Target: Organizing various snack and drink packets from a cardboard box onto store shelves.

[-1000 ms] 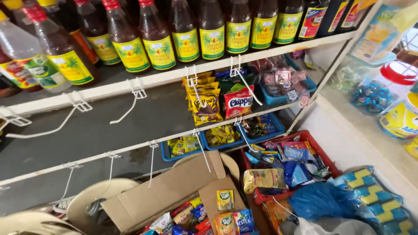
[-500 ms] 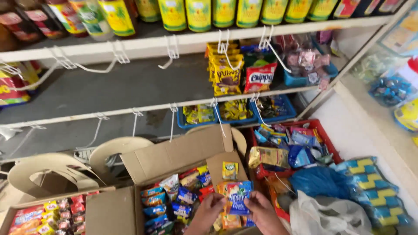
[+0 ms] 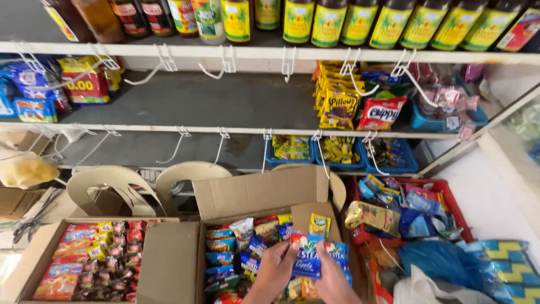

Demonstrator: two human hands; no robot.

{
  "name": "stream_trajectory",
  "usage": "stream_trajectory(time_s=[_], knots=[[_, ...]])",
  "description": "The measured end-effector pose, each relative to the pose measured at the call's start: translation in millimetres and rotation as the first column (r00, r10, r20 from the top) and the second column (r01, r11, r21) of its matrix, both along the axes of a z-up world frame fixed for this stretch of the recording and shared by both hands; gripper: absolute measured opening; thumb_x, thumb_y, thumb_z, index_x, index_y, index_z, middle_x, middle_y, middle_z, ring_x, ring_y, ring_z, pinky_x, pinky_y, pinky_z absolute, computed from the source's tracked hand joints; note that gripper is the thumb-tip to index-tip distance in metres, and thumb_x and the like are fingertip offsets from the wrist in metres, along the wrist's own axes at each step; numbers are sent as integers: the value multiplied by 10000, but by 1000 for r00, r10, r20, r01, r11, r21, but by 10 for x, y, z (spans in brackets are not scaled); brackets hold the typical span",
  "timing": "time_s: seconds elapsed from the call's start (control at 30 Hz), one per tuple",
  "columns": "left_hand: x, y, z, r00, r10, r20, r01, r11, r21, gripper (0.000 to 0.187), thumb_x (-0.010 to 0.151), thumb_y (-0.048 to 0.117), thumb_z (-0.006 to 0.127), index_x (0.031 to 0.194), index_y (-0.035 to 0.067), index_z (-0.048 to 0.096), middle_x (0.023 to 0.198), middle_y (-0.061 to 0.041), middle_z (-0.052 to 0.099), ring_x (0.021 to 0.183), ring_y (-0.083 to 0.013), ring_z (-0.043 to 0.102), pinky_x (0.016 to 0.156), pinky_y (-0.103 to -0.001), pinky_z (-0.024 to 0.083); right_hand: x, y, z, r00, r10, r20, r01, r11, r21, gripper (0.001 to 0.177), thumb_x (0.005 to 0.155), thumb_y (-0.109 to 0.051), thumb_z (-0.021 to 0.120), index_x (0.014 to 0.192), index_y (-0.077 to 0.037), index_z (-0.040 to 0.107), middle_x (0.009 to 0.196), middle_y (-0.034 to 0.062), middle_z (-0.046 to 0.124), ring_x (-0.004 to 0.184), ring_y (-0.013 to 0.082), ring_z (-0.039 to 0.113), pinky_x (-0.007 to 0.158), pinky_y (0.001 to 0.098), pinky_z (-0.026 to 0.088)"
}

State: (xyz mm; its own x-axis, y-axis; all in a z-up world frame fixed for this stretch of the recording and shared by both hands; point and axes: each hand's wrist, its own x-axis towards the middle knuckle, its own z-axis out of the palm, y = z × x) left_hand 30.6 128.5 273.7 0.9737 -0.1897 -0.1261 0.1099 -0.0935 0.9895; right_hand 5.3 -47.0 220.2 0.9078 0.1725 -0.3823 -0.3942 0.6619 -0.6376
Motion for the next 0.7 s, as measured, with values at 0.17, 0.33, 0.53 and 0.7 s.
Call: stream_trajectory(time_s=[0.17, 0.33, 0.53, 0.7], knots=[[56, 88, 262, 958, 166, 233, -230, 932, 281, 362, 912, 327, 722, 1045, -8, 686, 874, -157, 689, 801, -228, 623, 714, -376, 509, 161, 149, -318, 999, 16, -38, -9, 984, 180, 548, 1000, -478, 485, 1324, -54, 613, 1189, 142, 722, 1056, 270, 693, 940, 474, 530], [-56, 7, 108, 732, -204, 650, -158, 878, 453, 511, 978, 275, 590, 1416, 14, 558, 1430, -213, 606, 1398, -379, 521, 1178, -481, 372, 195, 394, 375, 992, 123, -1, -112, 911, 397, 580, 1006, -462, 471, 1372, -25, 580, 1324, 167, 690, 1200, 306, 657, 1020, 454, 476], [-177, 131, 333, 680, -464, 568, -54, 741, 670, 791, 1081, 551, 369, 1617, -28, 308, 1702, -234, 321, 1627, -354, 211, 1299, -520, 140, 127, 312, 621, 993, -6, -117, 42, 949, 312, 610, 1000, -496, 429, 1407, -59, 553, 1366, 111, 665, 1271, 275, 593, 1087, 470, 441], [-100, 227, 121, 553, -452, 700, -412, 582, 701, 642, 1017, 644, 397, 1559, 309, 477, 1625, -166, 364, 1482, -370, 277, 1175, -600, 124, 227, 271, -92, 999, -21, -27, 29, 951, 308, 575, 1039, -501, 416, 1391, -74, 574, 1278, 119, 697, 1087, 275, 679, 940, 479, 520]])
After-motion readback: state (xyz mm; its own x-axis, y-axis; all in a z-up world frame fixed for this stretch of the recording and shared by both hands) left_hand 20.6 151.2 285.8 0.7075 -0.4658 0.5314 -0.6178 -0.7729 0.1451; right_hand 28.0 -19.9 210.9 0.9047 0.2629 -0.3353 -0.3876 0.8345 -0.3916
